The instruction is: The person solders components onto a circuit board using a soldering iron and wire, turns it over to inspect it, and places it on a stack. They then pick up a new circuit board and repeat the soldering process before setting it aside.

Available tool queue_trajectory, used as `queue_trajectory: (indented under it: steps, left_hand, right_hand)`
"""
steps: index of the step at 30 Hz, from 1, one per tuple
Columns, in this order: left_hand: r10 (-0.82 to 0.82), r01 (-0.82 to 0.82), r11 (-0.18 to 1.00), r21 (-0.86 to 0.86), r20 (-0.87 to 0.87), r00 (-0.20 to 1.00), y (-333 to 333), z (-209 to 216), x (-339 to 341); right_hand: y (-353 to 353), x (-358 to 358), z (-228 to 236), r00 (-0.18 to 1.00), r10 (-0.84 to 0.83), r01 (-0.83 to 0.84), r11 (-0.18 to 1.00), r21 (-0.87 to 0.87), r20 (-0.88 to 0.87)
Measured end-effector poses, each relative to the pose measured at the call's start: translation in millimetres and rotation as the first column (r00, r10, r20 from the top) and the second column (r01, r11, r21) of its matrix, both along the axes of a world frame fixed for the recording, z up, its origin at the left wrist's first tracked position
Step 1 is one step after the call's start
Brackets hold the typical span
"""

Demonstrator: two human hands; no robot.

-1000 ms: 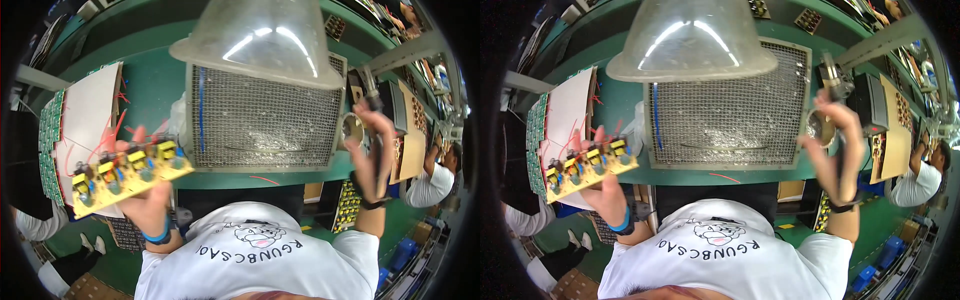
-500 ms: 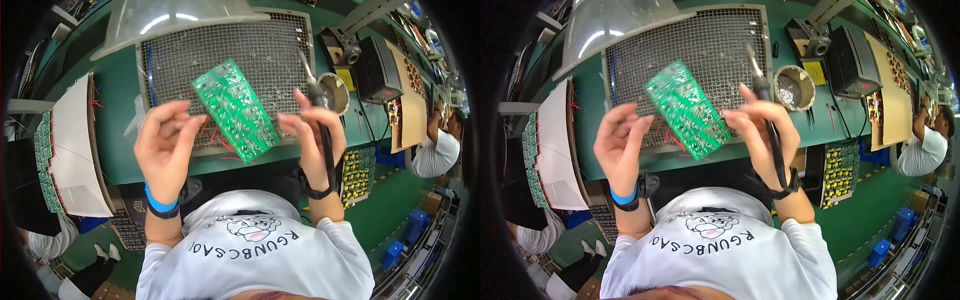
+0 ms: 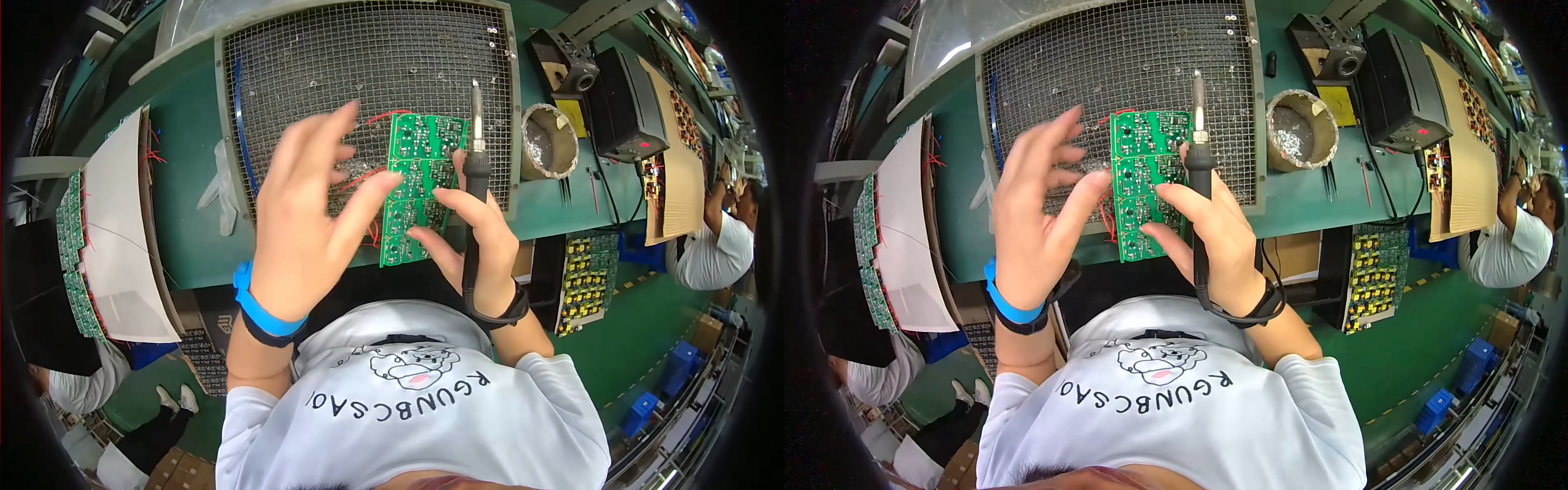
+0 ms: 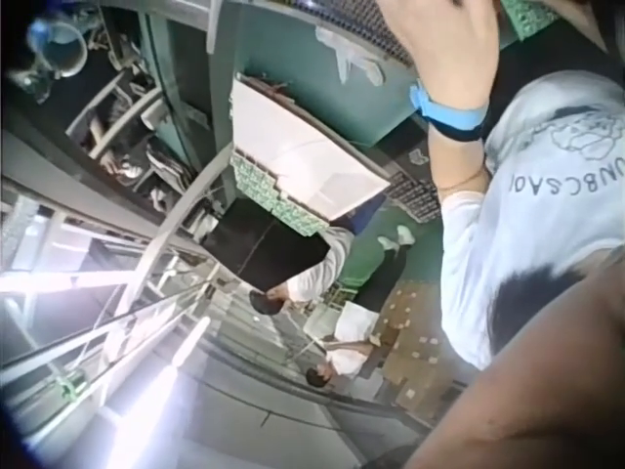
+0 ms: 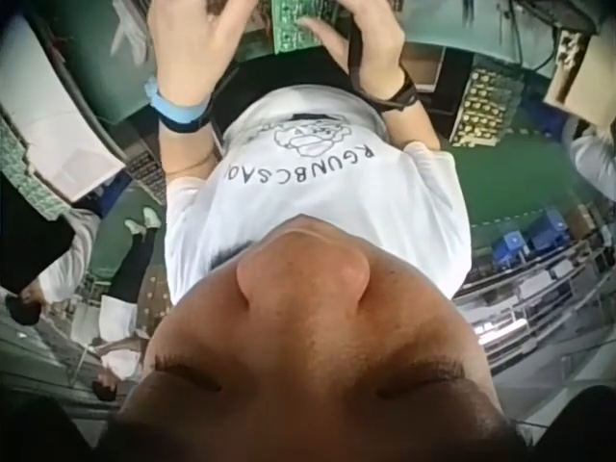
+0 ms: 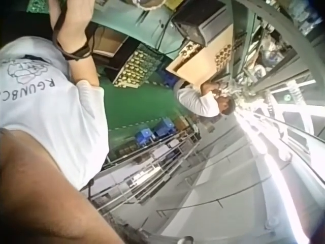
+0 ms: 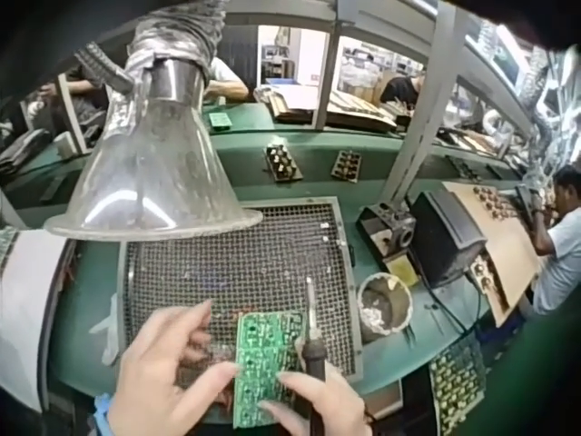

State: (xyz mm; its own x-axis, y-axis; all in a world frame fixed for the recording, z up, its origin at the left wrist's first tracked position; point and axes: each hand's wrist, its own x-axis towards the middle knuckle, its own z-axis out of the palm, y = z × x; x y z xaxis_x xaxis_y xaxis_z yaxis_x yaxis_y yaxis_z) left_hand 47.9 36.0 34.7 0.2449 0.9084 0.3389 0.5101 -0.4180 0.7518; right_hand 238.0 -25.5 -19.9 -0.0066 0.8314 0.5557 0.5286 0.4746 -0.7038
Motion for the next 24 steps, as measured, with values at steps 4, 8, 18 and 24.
queue_trajectory:
  steps: [4, 8, 18, 24]
  left_hand:
    - [-0.220, 0.220, 0.975, -0.032, 0.005, 0.976, 27.2, 11.1, 13.9]
    - [-0.282, 0.277, 0.929, -0.244, 0.016, 0.959, 38.5, 17.2, 10.7]
    - [0.127, 0.289, 0.808, -0.514, 0.630, 0.766, -15.3, 9.5, -10.0]
    - [0.323, 0.067, 0.898, -0.435, 0.755, 0.570, -14.8, -3.4, -11.9]
  right_hand:
    - [-0.9, 4.0, -3.9, 0.996, 0.060, -0.060, 0.998, 0.007, 0.061]
    - [-20.0, 4.7, -1.6, 0.999, -0.034, 0.036, 0.998, -0.060, 0.032]
    - [-40.7, 11.6, -14.2, 0.960, 0.136, -0.181, 0.968, -0.174, -0.245]
    - [-18.8, 7.2, 4.7, 0.552, 0.290, -0.308, 0.942, 0.132, -0.782]
